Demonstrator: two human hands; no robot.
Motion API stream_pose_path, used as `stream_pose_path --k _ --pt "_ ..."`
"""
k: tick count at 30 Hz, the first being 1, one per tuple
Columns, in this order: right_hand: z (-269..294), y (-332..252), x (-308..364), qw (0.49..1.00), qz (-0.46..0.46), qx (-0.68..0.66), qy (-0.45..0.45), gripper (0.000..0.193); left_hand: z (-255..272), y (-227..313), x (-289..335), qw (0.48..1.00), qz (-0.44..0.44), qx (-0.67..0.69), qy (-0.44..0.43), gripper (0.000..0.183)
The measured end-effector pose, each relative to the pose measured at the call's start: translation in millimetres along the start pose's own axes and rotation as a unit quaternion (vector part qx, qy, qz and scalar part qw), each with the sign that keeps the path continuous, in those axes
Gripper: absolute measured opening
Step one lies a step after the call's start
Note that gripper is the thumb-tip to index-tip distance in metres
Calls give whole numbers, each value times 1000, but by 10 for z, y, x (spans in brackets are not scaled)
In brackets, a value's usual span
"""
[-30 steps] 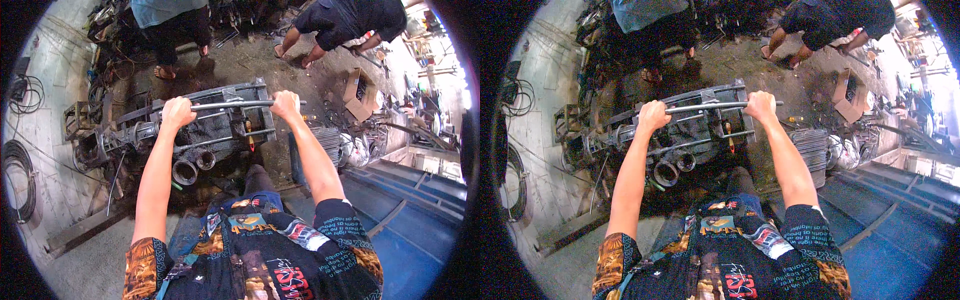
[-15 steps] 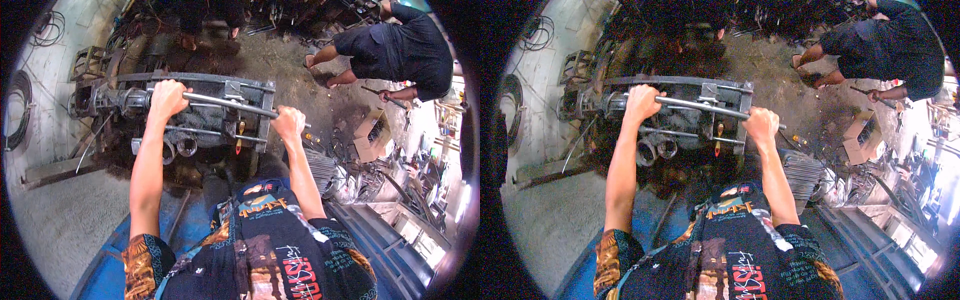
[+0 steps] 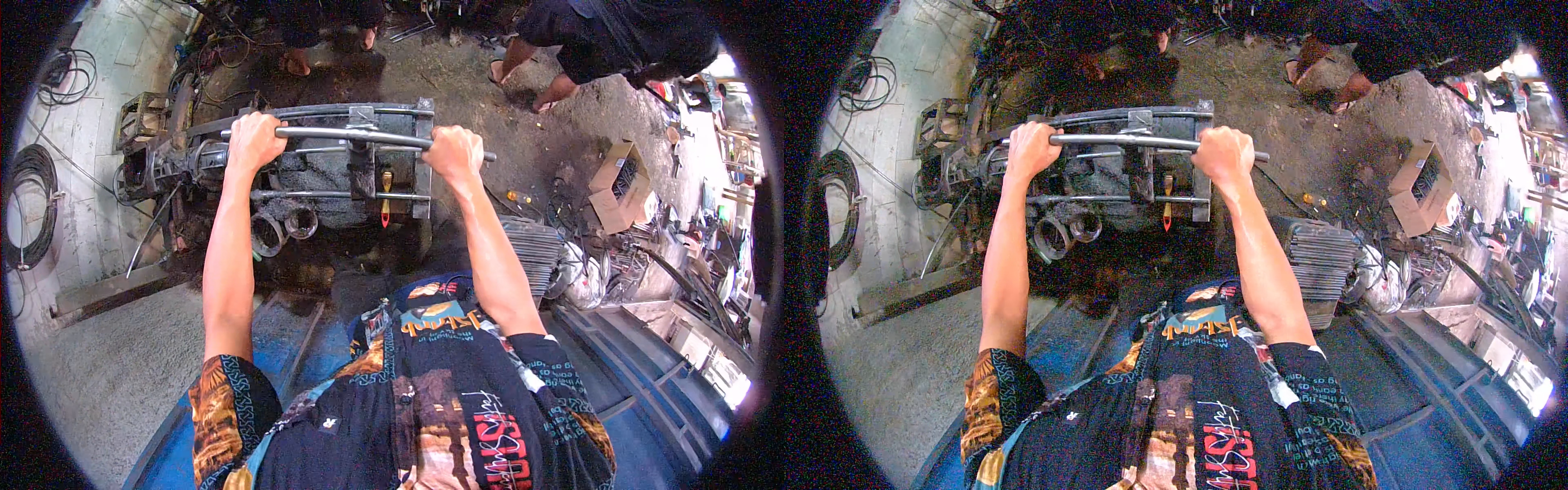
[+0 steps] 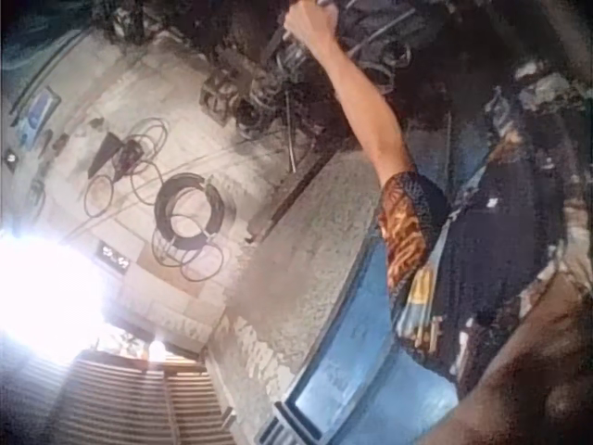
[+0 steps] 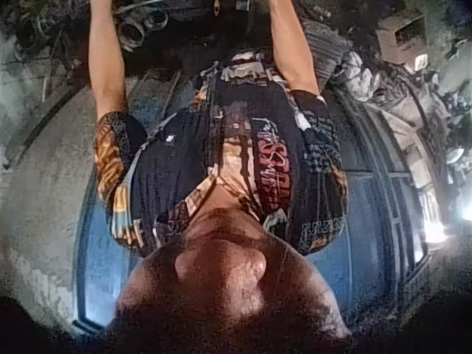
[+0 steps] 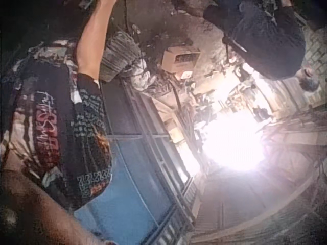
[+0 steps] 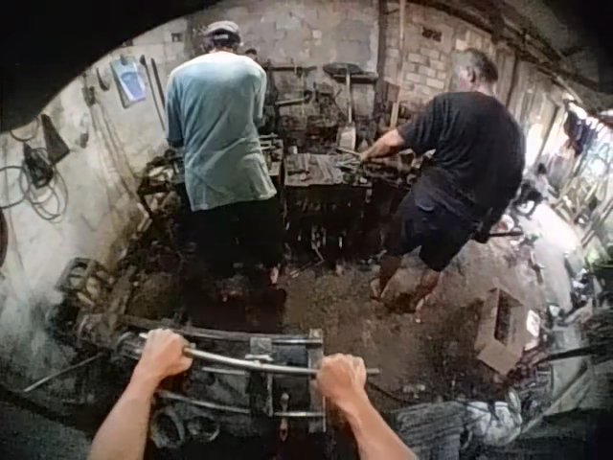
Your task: Bending metal rods using a manual bending machine on a fabrication floor.
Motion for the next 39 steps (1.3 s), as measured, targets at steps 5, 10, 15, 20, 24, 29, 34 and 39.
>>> stream_pose_path --k 5,10,15,20,24,29,34,39 --pt "-50 -47 -168 999 12 37 -9 18 -72 -116 134 1000 5 -12 6 22" --pt "64 -208 -1049 978 177 110 -6 17 -225 1 958 989 137 49 2 24" --pt "89 -1144 -1544 921 328 206 -48 15 -454 -69 1557 960 238 130 66 32" --pt "-176 -854 -1489 929 345 129 23 24 -305 184 1698 956 263 129 27 29" --pt "97 -937 -1241 927 360 37 96 46 -349 466 1960 928 342 147 -38 29" --pt "297 -1417 -1335 877 410 -247 36 45 -593 1341 1950 883 215 396 -130 45" --pt "8 -1780 -1220 897 340 -244 -143 68 -384 1125 1995 834 226 502 36 39" --pt "-293 -2148 -703 887 379 -114 -236 31 -309 262 2546 792 343 474 176 39"
Point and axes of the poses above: each hand's wrist, its own x-axis away from the middle knuckle, its own z-axis out of the back of the hand, y = z × x, the point moved 9 cm from there along -x, towards the middle knuckle, and after that the axes turned 4 degrees about z, right-handed, at the moved point
